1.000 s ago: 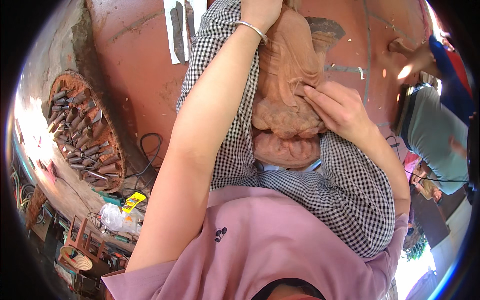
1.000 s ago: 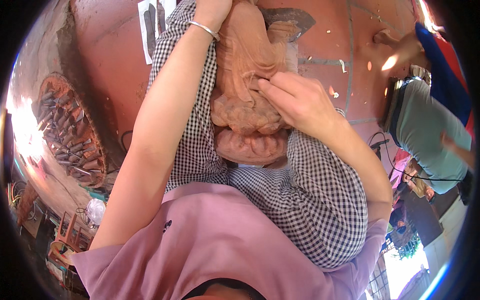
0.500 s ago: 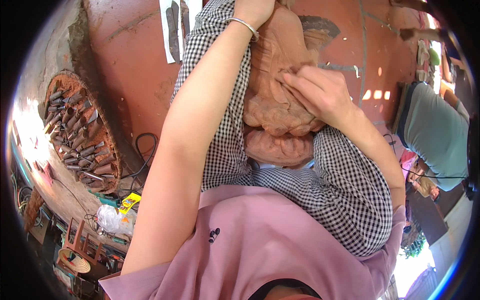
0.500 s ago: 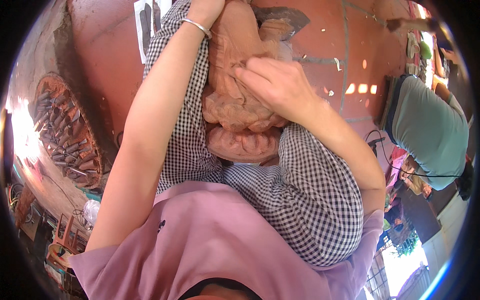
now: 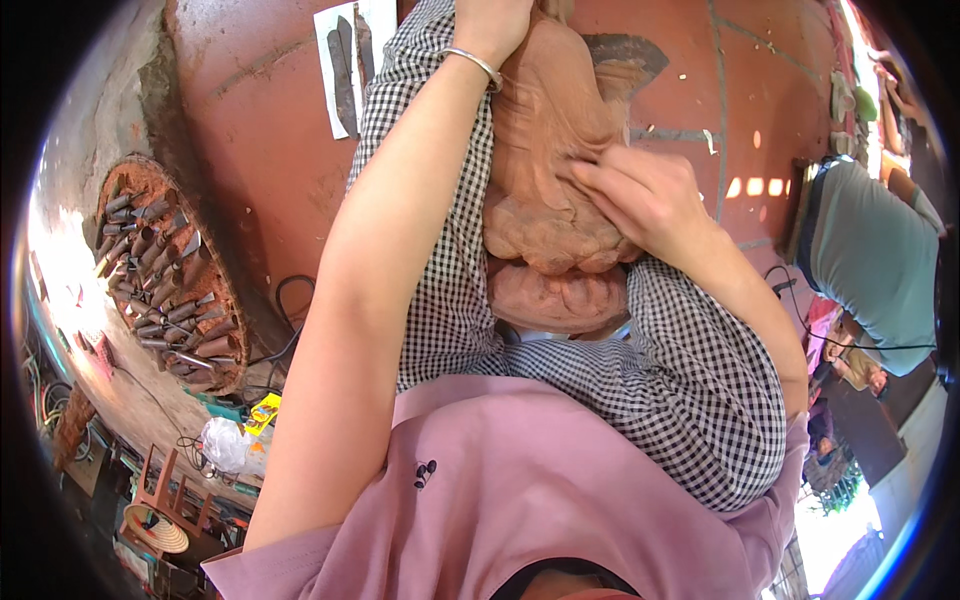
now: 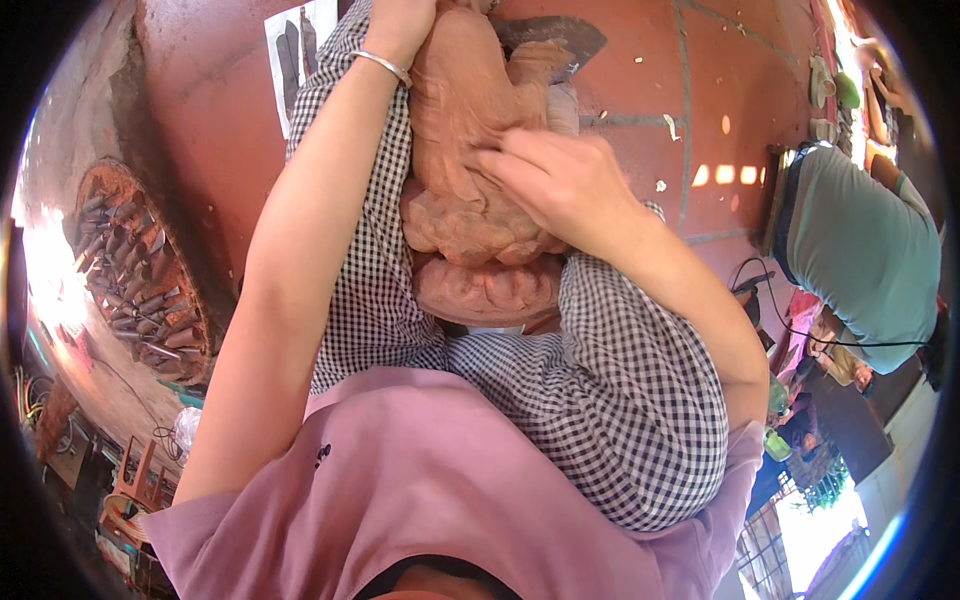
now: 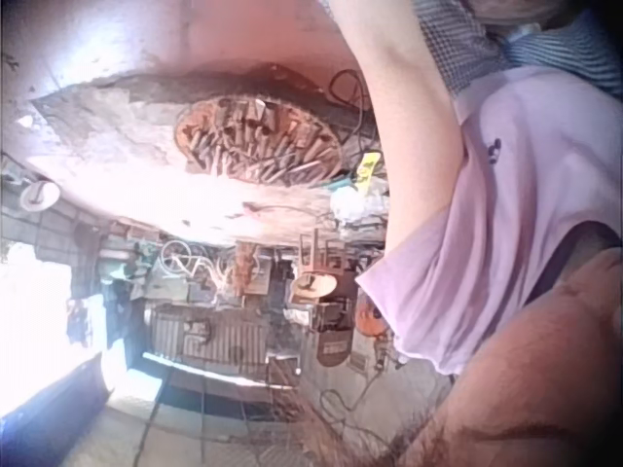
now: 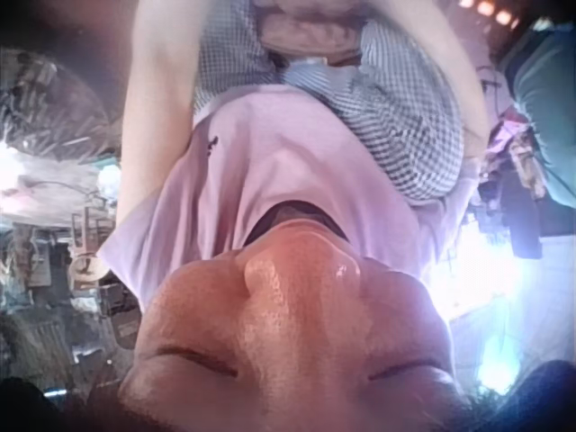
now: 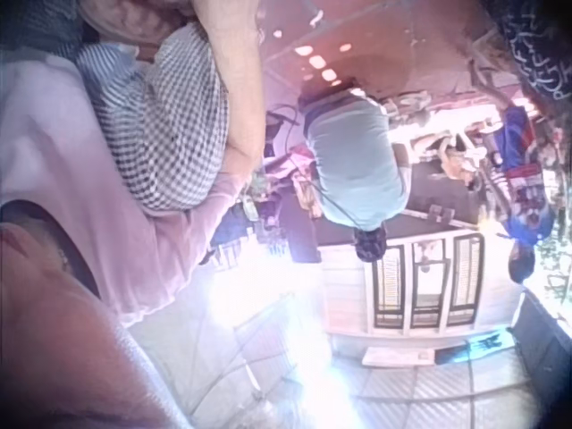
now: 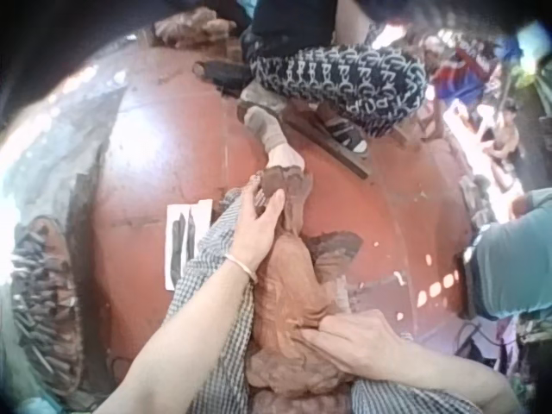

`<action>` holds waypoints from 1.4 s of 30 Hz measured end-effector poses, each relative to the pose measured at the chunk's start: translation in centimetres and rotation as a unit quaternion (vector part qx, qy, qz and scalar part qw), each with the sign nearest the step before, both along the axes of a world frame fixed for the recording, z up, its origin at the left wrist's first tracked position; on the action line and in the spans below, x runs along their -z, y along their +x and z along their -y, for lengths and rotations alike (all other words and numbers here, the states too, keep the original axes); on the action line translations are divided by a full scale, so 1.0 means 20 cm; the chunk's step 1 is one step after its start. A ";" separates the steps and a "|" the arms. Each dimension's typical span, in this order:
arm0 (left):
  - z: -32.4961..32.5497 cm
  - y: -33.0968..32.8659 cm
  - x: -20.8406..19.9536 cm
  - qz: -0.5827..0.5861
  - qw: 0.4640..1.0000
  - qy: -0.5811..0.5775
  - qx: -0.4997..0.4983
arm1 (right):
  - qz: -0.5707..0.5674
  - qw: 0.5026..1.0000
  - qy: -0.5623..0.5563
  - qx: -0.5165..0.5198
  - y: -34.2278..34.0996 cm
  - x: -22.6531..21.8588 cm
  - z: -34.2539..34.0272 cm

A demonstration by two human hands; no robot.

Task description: The person sits on the floor and carves a wooden object using a small chisel and their hands. They repeatedly shape and smooth the surface, occasionally rotating the piece to access different areas.

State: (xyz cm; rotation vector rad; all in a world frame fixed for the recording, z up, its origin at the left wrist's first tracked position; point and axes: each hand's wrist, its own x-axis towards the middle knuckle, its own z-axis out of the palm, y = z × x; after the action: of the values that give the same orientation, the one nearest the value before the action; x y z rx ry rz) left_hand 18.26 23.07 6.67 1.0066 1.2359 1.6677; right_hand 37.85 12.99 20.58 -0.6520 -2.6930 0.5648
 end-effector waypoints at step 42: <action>0.05 -0.04 -0.13 -0.001 0.988 -0.151 0.023 | -0.015 0.995 -0.060 0.074 0.03 0.04 0.05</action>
State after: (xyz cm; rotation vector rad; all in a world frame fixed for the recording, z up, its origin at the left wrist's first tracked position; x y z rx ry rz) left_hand 17.43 22.09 9.18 0.8428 1.4059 1.3912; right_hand 38.38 12.00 19.77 -0.8602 -2.5704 0.6946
